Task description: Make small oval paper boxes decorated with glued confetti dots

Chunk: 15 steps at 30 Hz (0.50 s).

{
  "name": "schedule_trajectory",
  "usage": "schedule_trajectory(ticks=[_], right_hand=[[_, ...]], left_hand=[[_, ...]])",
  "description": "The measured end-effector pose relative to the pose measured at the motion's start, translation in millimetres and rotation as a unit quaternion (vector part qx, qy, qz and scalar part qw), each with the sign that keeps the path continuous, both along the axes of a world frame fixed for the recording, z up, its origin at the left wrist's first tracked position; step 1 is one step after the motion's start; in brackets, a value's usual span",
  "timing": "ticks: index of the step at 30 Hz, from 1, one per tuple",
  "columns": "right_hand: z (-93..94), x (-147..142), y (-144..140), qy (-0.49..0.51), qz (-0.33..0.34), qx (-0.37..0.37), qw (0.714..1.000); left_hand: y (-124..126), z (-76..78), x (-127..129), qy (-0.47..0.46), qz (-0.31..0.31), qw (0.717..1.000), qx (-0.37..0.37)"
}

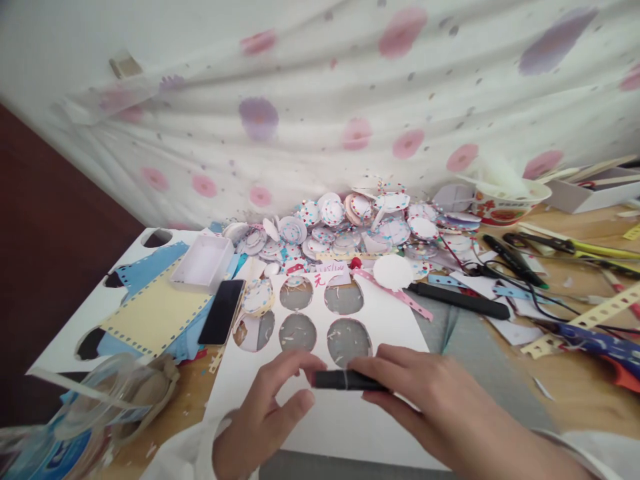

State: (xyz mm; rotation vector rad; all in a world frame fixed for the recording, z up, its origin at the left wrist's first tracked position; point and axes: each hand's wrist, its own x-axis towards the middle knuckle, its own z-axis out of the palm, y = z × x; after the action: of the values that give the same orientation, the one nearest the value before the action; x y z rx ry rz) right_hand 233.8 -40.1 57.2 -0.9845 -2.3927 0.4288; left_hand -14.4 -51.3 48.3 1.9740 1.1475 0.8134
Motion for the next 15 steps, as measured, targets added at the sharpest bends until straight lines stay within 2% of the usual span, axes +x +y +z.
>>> schedule_trajectory(ticks=[2,5,9,12,15], right_hand=[[0.5,-7,-2,-0.007,0.011,0.044,0.999],[-0.8,-6,-2,0.003,-0.023,0.059,0.998],[1.5,3,-4,0.074,-0.07,-0.085,0.991],[4.4,7,-7,0.119,-0.105,-0.186,0.97],[5.3,5,-11,0.17,-0.166,-0.239,0.941]], left_hand=[[-2,15.7,4,0.0,-0.008,1.0,0.001],[-6,25.1,5,0.009,0.013,0.999,0.042],[-9,24.3,-3,-0.041,0.038,0.994,0.09],[-9,22.9,-8,-0.056,0.035,0.991,0.116],[-8,22.6,-8,-0.07,0.033,0.987,0.139]])
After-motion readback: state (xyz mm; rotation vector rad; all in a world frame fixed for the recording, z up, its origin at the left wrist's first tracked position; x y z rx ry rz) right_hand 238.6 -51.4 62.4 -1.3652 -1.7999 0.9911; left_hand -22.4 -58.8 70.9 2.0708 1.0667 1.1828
